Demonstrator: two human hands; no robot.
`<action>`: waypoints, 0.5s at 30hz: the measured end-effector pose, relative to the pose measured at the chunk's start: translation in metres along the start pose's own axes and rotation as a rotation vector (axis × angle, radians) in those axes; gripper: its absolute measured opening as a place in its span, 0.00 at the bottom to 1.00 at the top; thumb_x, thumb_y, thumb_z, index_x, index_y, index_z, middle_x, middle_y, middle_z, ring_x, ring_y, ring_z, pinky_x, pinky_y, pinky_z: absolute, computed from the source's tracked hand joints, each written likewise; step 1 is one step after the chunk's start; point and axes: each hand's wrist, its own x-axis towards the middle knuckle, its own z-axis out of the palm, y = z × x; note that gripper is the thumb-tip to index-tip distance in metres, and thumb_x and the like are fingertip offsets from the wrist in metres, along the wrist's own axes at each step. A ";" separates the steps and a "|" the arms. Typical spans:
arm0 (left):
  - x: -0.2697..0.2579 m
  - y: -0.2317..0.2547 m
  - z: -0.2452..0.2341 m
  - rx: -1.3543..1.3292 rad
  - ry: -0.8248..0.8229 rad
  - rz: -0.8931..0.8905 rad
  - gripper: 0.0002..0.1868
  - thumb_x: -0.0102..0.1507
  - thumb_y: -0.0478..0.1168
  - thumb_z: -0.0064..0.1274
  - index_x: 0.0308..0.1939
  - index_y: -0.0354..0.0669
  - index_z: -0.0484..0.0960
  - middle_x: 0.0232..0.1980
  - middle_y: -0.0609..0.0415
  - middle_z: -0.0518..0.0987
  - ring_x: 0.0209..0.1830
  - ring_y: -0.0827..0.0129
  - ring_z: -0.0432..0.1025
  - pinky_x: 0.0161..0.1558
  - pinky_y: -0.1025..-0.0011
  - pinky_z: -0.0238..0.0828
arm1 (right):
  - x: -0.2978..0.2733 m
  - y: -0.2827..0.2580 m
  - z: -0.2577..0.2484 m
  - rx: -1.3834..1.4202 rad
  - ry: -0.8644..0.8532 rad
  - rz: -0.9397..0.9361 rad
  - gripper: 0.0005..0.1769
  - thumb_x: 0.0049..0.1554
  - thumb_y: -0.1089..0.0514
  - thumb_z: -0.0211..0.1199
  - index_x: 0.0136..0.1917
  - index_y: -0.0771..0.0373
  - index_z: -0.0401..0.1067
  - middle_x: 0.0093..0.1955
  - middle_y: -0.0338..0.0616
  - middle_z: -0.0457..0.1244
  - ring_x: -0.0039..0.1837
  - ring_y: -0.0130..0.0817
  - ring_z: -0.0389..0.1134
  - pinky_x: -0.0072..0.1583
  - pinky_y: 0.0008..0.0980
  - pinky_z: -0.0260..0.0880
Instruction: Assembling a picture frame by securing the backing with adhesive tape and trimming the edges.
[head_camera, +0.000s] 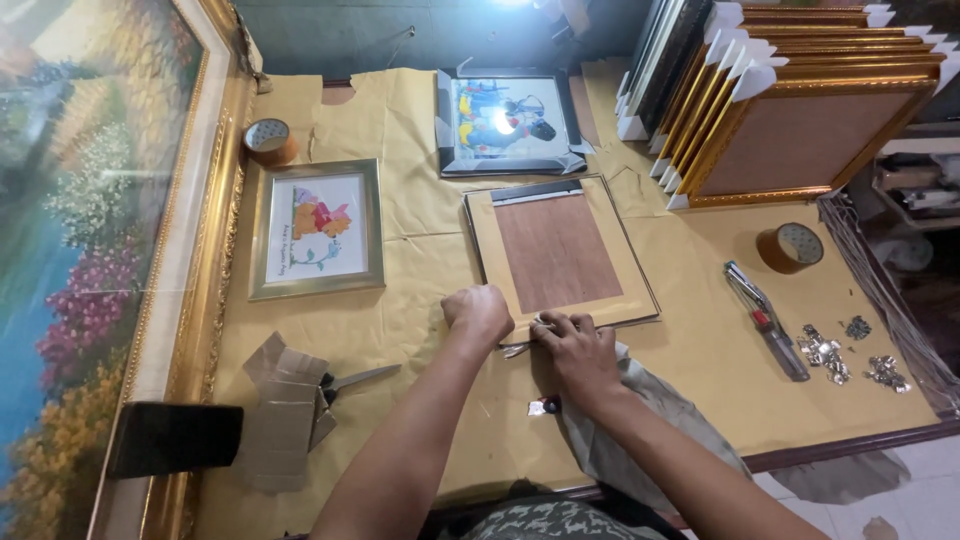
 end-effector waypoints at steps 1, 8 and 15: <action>0.002 0.000 0.000 0.000 0.000 -0.002 0.19 0.54 0.39 0.35 0.45 0.40 0.76 0.47 0.48 0.75 0.51 0.54 0.68 0.40 0.54 0.67 | 0.005 0.000 0.006 0.001 0.000 -0.001 0.29 0.43 0.52 0.55 0.58 0.31 0.58 0.59 0.20 0.51 0.57 0.33 0.51 0.47 0.36 0.50; -0.005 0.002 -0.005 0.014 -0.001 -0.012 0.19 0.55 0.38 0.34 0.46 0.41 0.76 0.48 0.49 0.75 0.51 0.55 0.68 0.40 0.55 0.67 | 0.013 -0.008 0.021 0.029 -0.066 -0.003 0.51 0.23 0.47 0.70 0.61 0.33 0.55 0.61 0.28 0.46 0.58 0.39 0.50 0.47 0.37 0.51; -0.011 0.002 -0.008 -0.005 -0.022 -0.015 0.20 0.56 0.38 0.33 0.47 0.39 0.75 0.49 0.49 0.75 0.53 0.55 0.67 0.43 0.56 0.65 | -0.003 -0.003 -0.024 0.056 0.010 0.031 0.24 0.47 0.59 0.51 0.55 0.37 0.63 0.59 0.33 0.48 0.58 0.41 0.52 0.47 0.40 0.53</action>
